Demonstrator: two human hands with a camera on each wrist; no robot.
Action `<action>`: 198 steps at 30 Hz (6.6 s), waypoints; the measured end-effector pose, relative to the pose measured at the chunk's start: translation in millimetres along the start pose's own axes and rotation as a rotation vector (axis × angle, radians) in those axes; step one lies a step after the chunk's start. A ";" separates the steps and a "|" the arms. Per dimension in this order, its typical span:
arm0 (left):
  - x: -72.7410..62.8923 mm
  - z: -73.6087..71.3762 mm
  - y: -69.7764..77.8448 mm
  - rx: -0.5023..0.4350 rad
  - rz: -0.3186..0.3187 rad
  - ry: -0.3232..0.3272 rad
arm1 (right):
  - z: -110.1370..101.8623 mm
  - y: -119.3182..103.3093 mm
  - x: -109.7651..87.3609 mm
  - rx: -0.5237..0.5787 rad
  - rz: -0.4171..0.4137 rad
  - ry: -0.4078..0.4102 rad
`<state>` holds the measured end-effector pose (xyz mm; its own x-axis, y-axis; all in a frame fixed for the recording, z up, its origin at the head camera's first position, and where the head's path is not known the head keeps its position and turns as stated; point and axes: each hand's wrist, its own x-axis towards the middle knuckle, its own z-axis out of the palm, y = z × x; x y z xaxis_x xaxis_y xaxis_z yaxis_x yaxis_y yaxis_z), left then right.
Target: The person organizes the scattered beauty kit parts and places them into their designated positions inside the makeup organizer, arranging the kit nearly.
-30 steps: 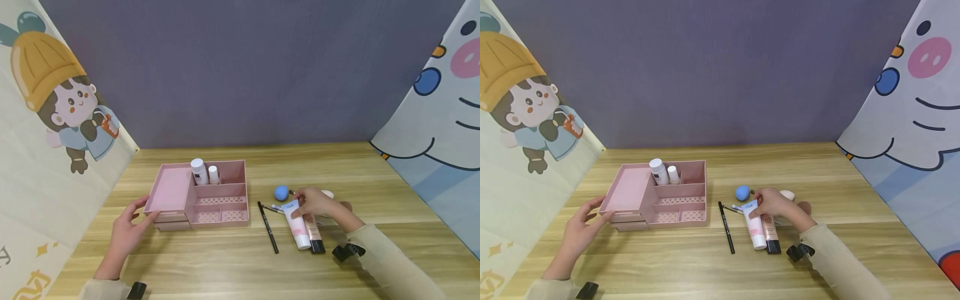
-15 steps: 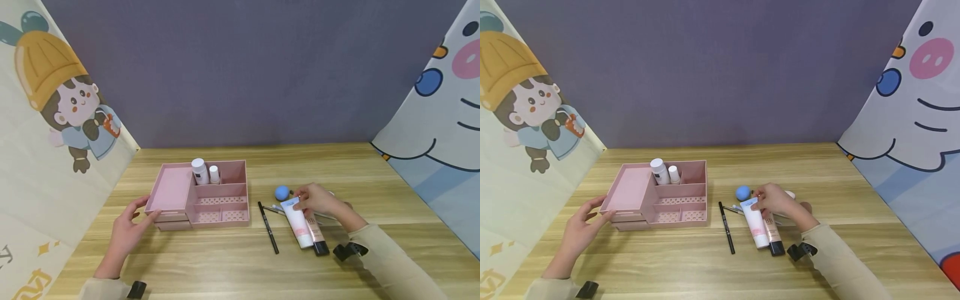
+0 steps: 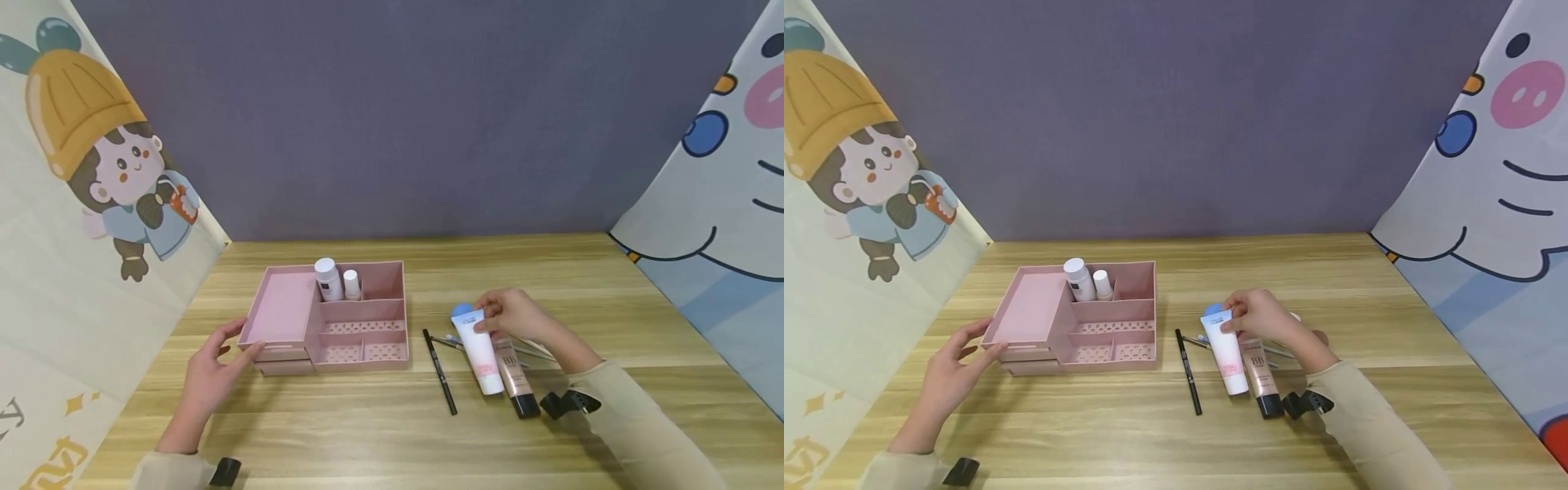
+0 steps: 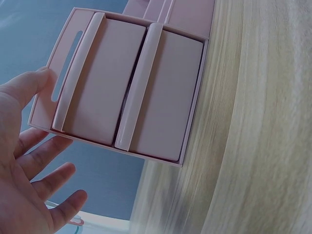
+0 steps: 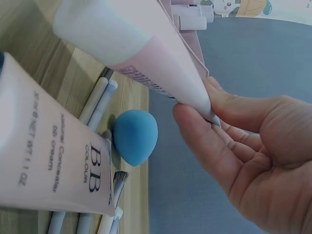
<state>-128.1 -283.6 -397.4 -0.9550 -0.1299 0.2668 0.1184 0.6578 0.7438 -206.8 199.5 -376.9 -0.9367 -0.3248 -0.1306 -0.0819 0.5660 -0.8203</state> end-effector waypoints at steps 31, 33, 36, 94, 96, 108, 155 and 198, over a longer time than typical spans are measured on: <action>2.4 1.5 0.0 -0.007 -0.002 -0.011 | 3.9 -36.0 13.4 0.017 -0.117 0.112; 2.3 1.1 -0.1 -0.002 0.001 -0.005 | 4.6 -40.2 15.7 0.019 -0.125 0.117; 1.9 0.1 -0.6 0.008 0.012 0.003 | 5.8 -47.1 20.4 0.030 -0.148 0.118; 0.3 -0.5 -1.2 0.010 0.036 0.003 | 30.2 -103.9 61.7 0.263 -0.344 0.258; 0.7 -0.1 -1.2 0.009 0.036 0.006 | 31.2 -104.7 63.5 0.264 -0.350 0.265; 0.4 0.4 -2.2 0.005 0.036 0.016 | 37.6 -105.6 76.1 0.287 -0.410 0.322; -4.3 -1.7 5.7 0.012 0.013 0.011 | 84.2 -86.0 108.4 0.172 -0.545 0.360; -6.4 -1.4 4.3 0.011 0.008 0.027 | 64.2 -96.3 101.7 -0.004 -0.392 0.124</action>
<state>-121.1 -281.0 -395.1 -0.9462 -0.1445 0.2895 0.1230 0.6669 0.7349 -272.3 63.3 -346.9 -0.8683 -0.4226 0.2597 -0.4417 0.4208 -0.7924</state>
